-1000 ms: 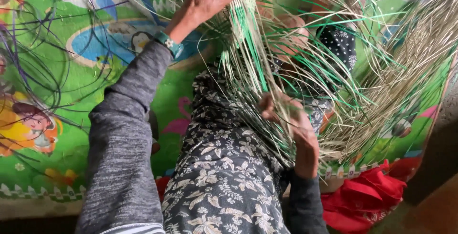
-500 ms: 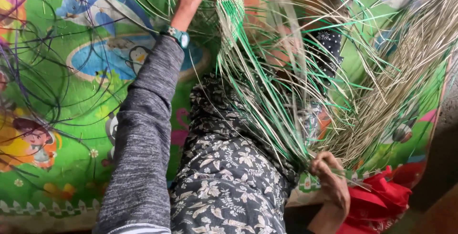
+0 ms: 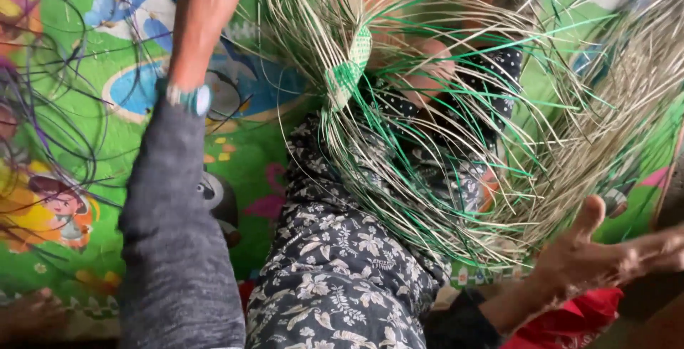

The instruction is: The person weaves a basket using green and white plastic strips. They interlace the strips by hand, pulling them through the existing structure to build up the sides of the basket.

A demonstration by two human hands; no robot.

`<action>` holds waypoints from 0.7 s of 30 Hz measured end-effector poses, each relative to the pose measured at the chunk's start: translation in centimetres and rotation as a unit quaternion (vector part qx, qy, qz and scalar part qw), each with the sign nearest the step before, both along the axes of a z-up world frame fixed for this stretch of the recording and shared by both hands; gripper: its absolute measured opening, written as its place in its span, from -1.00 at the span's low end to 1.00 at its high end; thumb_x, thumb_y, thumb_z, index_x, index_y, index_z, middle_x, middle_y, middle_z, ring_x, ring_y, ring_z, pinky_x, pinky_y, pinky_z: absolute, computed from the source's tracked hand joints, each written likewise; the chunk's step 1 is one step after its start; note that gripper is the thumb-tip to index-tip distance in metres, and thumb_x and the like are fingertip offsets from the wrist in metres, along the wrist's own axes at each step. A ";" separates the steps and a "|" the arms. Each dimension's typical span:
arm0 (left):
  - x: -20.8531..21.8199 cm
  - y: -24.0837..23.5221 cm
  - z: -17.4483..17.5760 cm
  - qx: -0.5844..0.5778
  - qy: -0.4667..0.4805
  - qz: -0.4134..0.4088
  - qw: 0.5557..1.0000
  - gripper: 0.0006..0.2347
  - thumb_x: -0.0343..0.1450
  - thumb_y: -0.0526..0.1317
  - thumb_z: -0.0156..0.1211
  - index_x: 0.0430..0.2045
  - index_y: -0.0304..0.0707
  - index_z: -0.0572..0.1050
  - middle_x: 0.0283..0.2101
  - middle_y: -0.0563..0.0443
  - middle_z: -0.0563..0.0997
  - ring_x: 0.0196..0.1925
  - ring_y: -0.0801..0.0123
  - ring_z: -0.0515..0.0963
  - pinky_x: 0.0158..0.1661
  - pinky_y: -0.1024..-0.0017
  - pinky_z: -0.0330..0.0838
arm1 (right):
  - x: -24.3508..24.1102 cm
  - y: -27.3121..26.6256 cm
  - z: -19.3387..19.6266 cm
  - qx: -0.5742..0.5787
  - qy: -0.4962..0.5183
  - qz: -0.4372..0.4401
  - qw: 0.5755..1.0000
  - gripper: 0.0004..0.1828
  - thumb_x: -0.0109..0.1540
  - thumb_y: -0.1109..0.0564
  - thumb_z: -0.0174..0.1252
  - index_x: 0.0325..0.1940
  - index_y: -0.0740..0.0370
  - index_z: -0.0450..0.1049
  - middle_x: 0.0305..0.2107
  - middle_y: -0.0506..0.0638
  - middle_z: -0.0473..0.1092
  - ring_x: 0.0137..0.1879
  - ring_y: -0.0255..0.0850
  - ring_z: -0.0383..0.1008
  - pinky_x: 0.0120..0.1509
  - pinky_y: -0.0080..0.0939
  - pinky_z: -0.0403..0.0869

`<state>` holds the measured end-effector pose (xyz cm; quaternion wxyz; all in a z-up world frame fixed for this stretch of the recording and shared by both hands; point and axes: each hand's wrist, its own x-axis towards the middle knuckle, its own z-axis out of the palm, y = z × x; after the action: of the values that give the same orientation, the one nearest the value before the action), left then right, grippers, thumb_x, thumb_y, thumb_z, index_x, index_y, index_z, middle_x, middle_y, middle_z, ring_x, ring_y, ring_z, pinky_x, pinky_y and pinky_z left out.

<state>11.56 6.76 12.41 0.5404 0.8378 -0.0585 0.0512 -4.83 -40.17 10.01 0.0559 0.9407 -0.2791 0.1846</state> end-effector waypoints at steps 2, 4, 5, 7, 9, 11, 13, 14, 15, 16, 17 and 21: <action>-2.4 -0.6 0.6 -0.017 0.024 -0.005 1.000 -0.74 0.57 -0.17 -0.24 -0.04 -0.44 0.23 -0.45 -0.03 0.31 -0.51 0.45 0.44 -0.47 0.60 0.43 | 2.4 6.1 2.8 0.128 -0.080 0.168 0.974 -0.21 0.33 -0.27 -0.08 0.33 0.40 -0.11 0.24 0.43 -0.04 0.38 0.37 0.05 0.48 0.14 0.15; -5.3 -1.7 0.6 -0.097 0.162 -0.008 0.982 -0.66 0.45 -0.01 -0.17 -0.32 -0.39 0.35 -0.50 -0.07 0.44 -0.53 0.41 0.53 -0.43 0.57 0.52 | 4.7 13.8 4.3 0.265 -0.042 0.279 0.922 -0.22 0.28 -0.22 -0.01 0.36 0.27 -0.12 0.28 0.28 -0.02 0.43 0.17 -0.03 0.53 0.07 0.00; -6.8 -2.3 0.7 -0.175 0.292 -0.011 0.940 -0.55 0.32 0.15 -0.10 -0.60 -0.35 0.46 -0.54 -0.11 0.57 -0.55 0.38 0.62 -0.39 0.53 0.61 | 5.8 17.5 5.1 0.391 -0.008 0.384 0.837 -0.20 0.22 -0.17 0.06 0.39 0.15 -0.13 0.32 0.13 0.00 0.48 -0.02 -0.11 0.57 0.01 -0.14; -9.0 -2.8 -2.3 -0.230 0.348 -0.016 0.909 -0.56 0.31 0.13 -0.09 -0.54 -0.37 0.48 -0.46 -0.14 0.58 -0.47 0.33 0.62 -0.33 0.50 0.59 | 6.8 21.4 1.9 0.310 0.081 0.419 0.850 -0.06 0.19 -0.28 0.10 0.38 0.24 -0.20 0.30 0.22 0.00 0.39 0.05 0.06 0.36 -0.01 0.13; -10.1 -3.6 -3.7 -0.282 0.399 -0.022 0.872 -0.56 0.30 0.11 -0.07 -0.49 -0.39 0.50 -0.39 -0.17 0.59 -0.40 0.29 0.61 -0.27 0.47 0.57 | 7.0 24.2 -0.1 0.225 0.165 0.448 0.849 0.10 0.15 -0.39 0.14 0.37 0.34 -0.28 0.28 0.31 0.00 0.28 0.12 0.23 0.15 -0.02 0.40; -10.1 -4.9 -3.6 -0.307 0.493 0.090 0.809 -0.33 0.22 0.28 -0.08 -0.23 -0.53 0.47 -0.24 -0.33 0.56 -0.20 0.10 0.62 -0.12 0.33 0.53 | 6.5 25.7 -1.1 0.316 0.244 0.382 0.833 -0.08 0.22 -0.31 -0.09 0.36 0.33 -0.27 -0.01 0.30 0.20 -0.20 0.19 0.46 -0.22 0.24 0.48; -9.7 -4.2 -6.7 -0.334 0.505 0.092 0.791 -0.23 0.19 0.34 -0.16 -0.07 -0.54 0.33 -0.15 -0.40 0.51 -0.14 0.06 0.58 -0.10 0.34 0.51 | 5.7 24.8 -2.0 0.354 0.294 0.357 0.813 -0.08 0.21 -0.34 -0.14 0.38 0.27 -0.31 -0.04 0.28 0.24 -0.26 0.28 0.44 -0.19 0.30 0.43; -9.6 -4.0 -8.4 -0.362 0.515 0.095 0.772 -0.12 0.16 0.39 -0.23 0.09 -0.55 0.18 -0.07 -0.47 0.46 -0.07 0.02 0.55 -0.07 0.34 0.49 | 5.2 24.2 -2.4 0.389 0.343 0.331 0.788 -0.07 0.20 -0.38 -0.20 0.39 0.20 -0.35 -0.07 0.27 0.28 -0.32 0.37 0.42 -0.16 0.36 0.38; -8.4 -4.1 -8.2 -0.361 0.519 0.091 0.769 -0.12 0.16 0.39 -0.23 0.09 -0.55 0.18 -0.07 -0.47 0.46 -0.07 0.02 0.55 -0.07 0.34 0.49 | 4.7 23.7 -2.9 0.389 0.345 0.325 0.790 -0.07 0.20 -0.38 -0.20 0.39 0.20 -0.35 -0.07 0.27 0.28 -0.32 0.37 0.42 -0.16 0.36 0.38; -7.2 -4.3 -8.1 -0.326 0.533 0.133 0.770 -0.15 0.06 0.39 -0.27 0.16 -0.17 -0.08 0.14 -0.27 0.07 0.04 0.07 0.50 0.06 0.20 0.33 | 4.2 23.1 -3.3 0.393 0.358 0.345 0.774 -0.14 0.22 -0.27 -0.16 0.39 0.17 -0.37 -0.13 0.30 0.34 -0.37 0.36 0.40 -0.28 0.29 0.33; -5.7 -4.4 -7.8 -0.288 0.540 0.174 0.771 -0.09 -0.03 0.38 -0.30 0.24 0.21 -0.35 0.35 -0.07 -0.31 0.16 0.13 0.45 0.19 0.05 0.18 | 4.0 22.7 -3.7 0.396 0.367 0.367 0.758 -0.18 0.25 -0.17 -0.12 0.38 0.13 -0.39 -0.19 0.33 0.40 -0.42 0.35 0.38 -0.41 0.22 0.29; -0.1 -3.2 -10.3 -0.223 0.472 0.138 0.842 -0.19 0.12 0.32 -0.41 0.24 0.09 -0.39 0.34 0.02 -0.56 0.39 0.15 -0.50 0.23 -0.04 -0.53 | 1.5 21.8 -6.1 0.320 0.337 0.424 0.777 -0.21 0.28 -0.17 -0.17 0.37 0.21 -0.40 -0.14 0.25 0.41 -0.71 0.02 0.30 -0.65 -0.01 0.23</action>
<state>11.47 3.57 2.10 0.6622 0.6168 0.3327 -0.2652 -3.37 -18.36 3.86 -0.2413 0.9297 0.1418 -0.2395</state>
